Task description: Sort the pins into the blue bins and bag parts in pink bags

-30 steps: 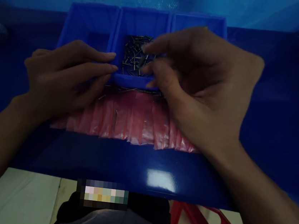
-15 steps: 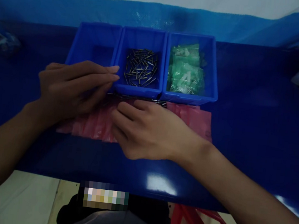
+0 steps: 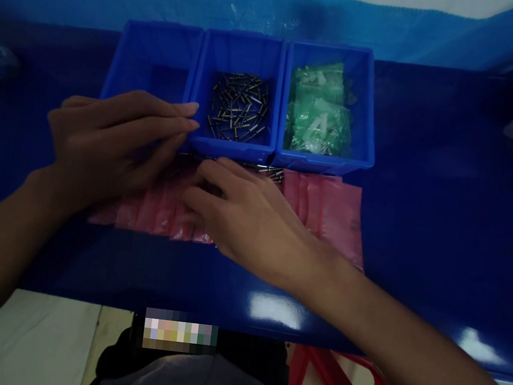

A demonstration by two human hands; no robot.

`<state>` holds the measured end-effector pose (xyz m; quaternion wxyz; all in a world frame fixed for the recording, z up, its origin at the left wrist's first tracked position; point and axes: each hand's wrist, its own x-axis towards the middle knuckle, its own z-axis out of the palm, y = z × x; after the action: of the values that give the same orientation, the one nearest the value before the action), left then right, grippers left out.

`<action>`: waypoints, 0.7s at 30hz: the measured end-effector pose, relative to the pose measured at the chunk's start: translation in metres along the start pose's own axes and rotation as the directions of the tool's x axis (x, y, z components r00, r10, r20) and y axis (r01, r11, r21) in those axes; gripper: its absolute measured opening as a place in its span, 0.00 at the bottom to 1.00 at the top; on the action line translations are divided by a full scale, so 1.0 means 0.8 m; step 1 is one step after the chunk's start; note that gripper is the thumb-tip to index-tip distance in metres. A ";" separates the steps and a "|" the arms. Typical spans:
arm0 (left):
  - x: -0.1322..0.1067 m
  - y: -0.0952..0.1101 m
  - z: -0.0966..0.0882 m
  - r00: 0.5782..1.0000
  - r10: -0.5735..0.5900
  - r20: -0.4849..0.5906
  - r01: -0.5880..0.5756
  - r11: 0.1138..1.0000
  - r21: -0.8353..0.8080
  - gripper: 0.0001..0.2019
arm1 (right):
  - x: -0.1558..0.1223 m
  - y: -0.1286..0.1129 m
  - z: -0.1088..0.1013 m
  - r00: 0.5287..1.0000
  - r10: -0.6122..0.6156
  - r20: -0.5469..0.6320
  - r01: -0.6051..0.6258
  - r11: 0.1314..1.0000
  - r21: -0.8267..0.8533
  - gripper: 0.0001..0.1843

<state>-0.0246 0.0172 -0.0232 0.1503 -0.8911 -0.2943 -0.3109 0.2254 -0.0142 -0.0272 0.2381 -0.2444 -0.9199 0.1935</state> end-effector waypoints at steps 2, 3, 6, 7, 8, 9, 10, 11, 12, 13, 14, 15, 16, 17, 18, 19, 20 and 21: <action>0.000 0.000 0.000 1.000 0.014 -0.007 -0.014 1.000 0.009 0.09 | 0.000 -0.001 -0.001 1.000 0.004 0.006 -0.004 1.000 0.022 0.11; 0.000 0.000 0.000 1.000 0.018 -0.008 -0.018 1.000 0.013 0.09 | 0.000 -0.002 -0.001 1.000 0.015 0.019 -0.016 0.999 0.045 0.11; 0.000 0.001 -0.001 1.000 0.009 0.003 -0.009 1.000 0.011 0.09 | -0.001 -0.003 -0.001 0.998 0.057 0.036 -0.062 0.983 0.174 0.11; 0.000 0.001 -0.001 1.000 -0.002 0.005 0.002 1.000 0.005 0.08 | 0.000 -0.004 -0.002 0.997 0.077 0.027 -0.081 0.968 0.238 0.11; 0.000 0.001 -0.001 1.000 -0.007 0.005 0.007 1.000 0.001 0.08 | 0.000 -0.005 -0.003 0.994 0.108 0.015 -0.107 0.942 0.319 0.10; 0.000 0.000 0.000 1.000 -0.006 0.001 0.006 1.000 -0.001 0.08 | 0.002 -0.007 -0.004 0.989 0.149 -0.004 -0.134 0.899 0.418 0.10; -0.001 0.000 0.001 1.000 -0.002 -0.005 0.002 1.000 0.001 0.08 | 0.003 -0.008 -0.006 0.979 0.201 -0.026 -0.160 0.843 0.514 0.10; -0.001 0.000 0.001 1.000 0.006 -0.013 -0.006 1.000 0.008 0.08 | 0.006 -0.010 -0.009 0.964 0.259 -0.059 -0.176 0.789 0.589 0.10; -0.001 -0.001 0.002 1.000 0.018 -0.020 -0.018 1.000 0.020 0.08 | 0.008 -0.011 -0.012 0.937 0.327 -0.119 -0.185 0.757 0.627 0.09; -0.002 -0.001 0.003 0.999 0.026 -0.024 -0.026 0.999 0.035 0.08 | 0.011 -0.012 -0.016 0.898 0.391 -0.202 -0.186 0.753 0.631 0.07; -0.002 -0.001 0.004 0.999 0.028 -0.028 -0.026 0.999 0.046 0.08 | 0.013 -0.012 -0.019 0.850 0.446 -0.281 -0.201 0.767 0.609 0.07; -0.002 -0.001 0.004 0.999 0.019 -0.027 -0.018 0.999 0.051 0.08 | 0.015 -0.011 -0.023 0.806 0.470 -0.359 -0.208 0.793 0.572 0.07; -0.001 -0.001 0.005 1.000 0.012 -0.029 -0.010 0.999 0.051 0.08 | 0.016 -0.010 -0.025 0.779 0.473 -0.411 -0.214 0.818 0.535 0.08; -0.001 -0.001 0.004 1.000 0.008 -0.030 -0.006 0.999 0.044 0.08 | 0.017 -0.009 -0.028 0.775 0.455 -0.438 -0.204 0.837 0.509 0.09; -0.001 0.000 0.004 1.000 0.007 -0.029 -0.006 0.999 0.037 0.08 | 0.017 -0.007 -0.029 0.792 0.422 -0.441 -0.182 0.853 0.488 0.09; 0.000 0.001 0.003 0.999 0.012 -0.036 -0.011 0.999 0.031 0.08 | 0.015 -0.005 -0.030 0.818 0.373 -0.438 -0.147 0.872 0.467 0.10; 0.001 0.002 0.002 0.999 0.007 -0.038 -0.006 1.000 0.030 0.09 | 0.013 -0.003 -0.030 0.839 0.320 -0.440 -0.113 0.894 0.434 0.10; 0.001 0.004 0.001 0.999 -0.012 -0.041 0.014 0.999 0.033 0.10 | 0.010 -0.002 -0.030 0.858 0.266 -0.439 -0.087 0.918 0.386 0.10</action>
<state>-0.0219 0.0154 -0.0234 0.1691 -0.8801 -0.3021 -0.3248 0.2310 -0.0055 -0.0043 0.4809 -0.3227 -0.7542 0.3094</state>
